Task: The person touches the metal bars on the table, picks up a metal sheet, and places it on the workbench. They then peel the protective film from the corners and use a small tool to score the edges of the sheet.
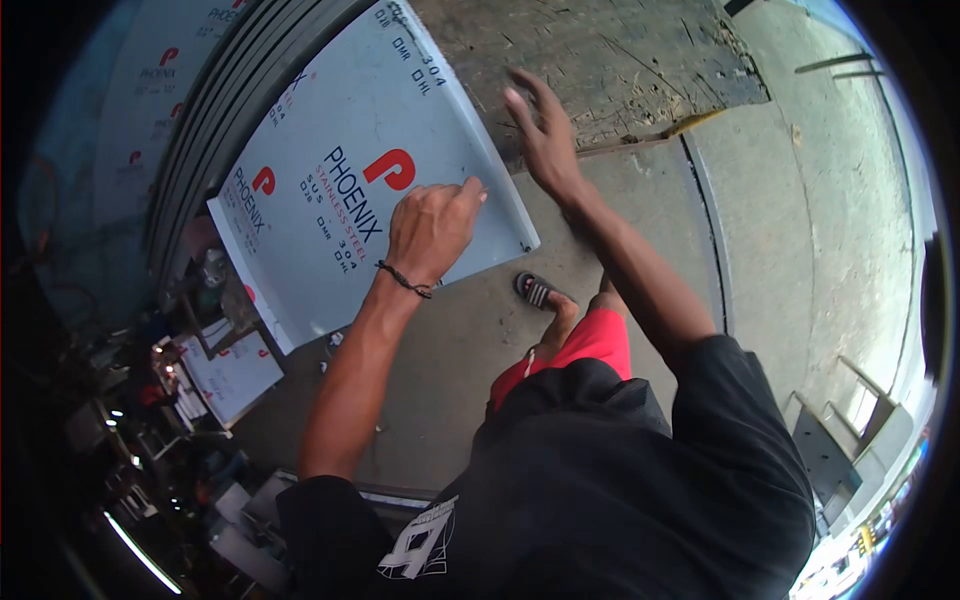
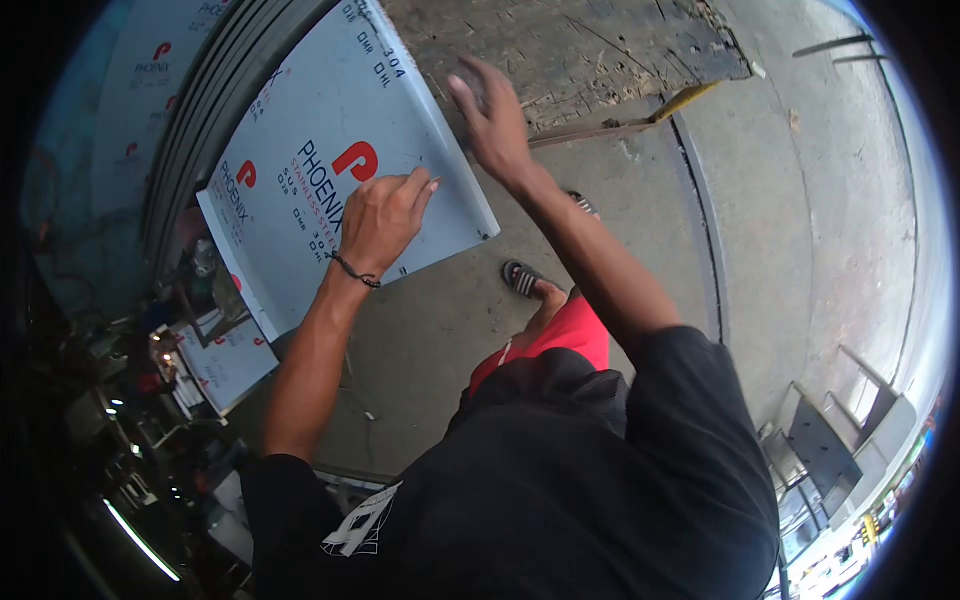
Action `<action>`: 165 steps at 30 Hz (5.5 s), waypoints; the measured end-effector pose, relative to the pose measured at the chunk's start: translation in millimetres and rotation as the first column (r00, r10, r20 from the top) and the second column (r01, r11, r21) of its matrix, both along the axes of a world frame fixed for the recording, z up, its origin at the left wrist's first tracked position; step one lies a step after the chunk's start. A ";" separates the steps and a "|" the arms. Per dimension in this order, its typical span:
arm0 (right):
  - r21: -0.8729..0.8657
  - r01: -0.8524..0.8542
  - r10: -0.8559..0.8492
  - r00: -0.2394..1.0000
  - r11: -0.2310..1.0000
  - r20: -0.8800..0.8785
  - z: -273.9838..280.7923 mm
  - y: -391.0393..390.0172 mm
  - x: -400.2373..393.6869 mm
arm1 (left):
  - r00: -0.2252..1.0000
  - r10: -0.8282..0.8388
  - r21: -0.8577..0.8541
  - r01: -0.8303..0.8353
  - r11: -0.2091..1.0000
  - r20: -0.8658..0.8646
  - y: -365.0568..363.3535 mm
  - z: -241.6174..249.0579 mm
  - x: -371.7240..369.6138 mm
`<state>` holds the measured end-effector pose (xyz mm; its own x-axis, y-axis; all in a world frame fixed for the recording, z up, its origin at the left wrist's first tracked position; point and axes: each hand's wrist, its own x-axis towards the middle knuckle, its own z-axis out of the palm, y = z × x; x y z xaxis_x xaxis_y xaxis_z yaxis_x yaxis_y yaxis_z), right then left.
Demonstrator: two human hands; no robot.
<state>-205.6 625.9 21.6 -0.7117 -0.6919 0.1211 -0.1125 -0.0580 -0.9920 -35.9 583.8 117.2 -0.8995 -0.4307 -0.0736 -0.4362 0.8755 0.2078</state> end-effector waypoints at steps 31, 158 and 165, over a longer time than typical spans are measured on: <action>0.393 -0.050 0.004 0.993 0.918 0.116 -42.3 124.4 109.6 | 0.567 -0.480 0.101 0.570 0.815 0.670 -11.0 10.5 -105.9; 0.412 -0.145 0.094 0.985 0.899 0.141 -44.5 117.0 111.1 | 0.864 0.434 0.123 -0.474 0.872 0.257 95.7 -46.8 91.7; 0.464 -0.157 0.097 0.984 0.872 0.151 -42.6 117.3 108.7 | 0.715 0.686 0.278 -0.692 0.666 0.135 132.8 -53.0 105.5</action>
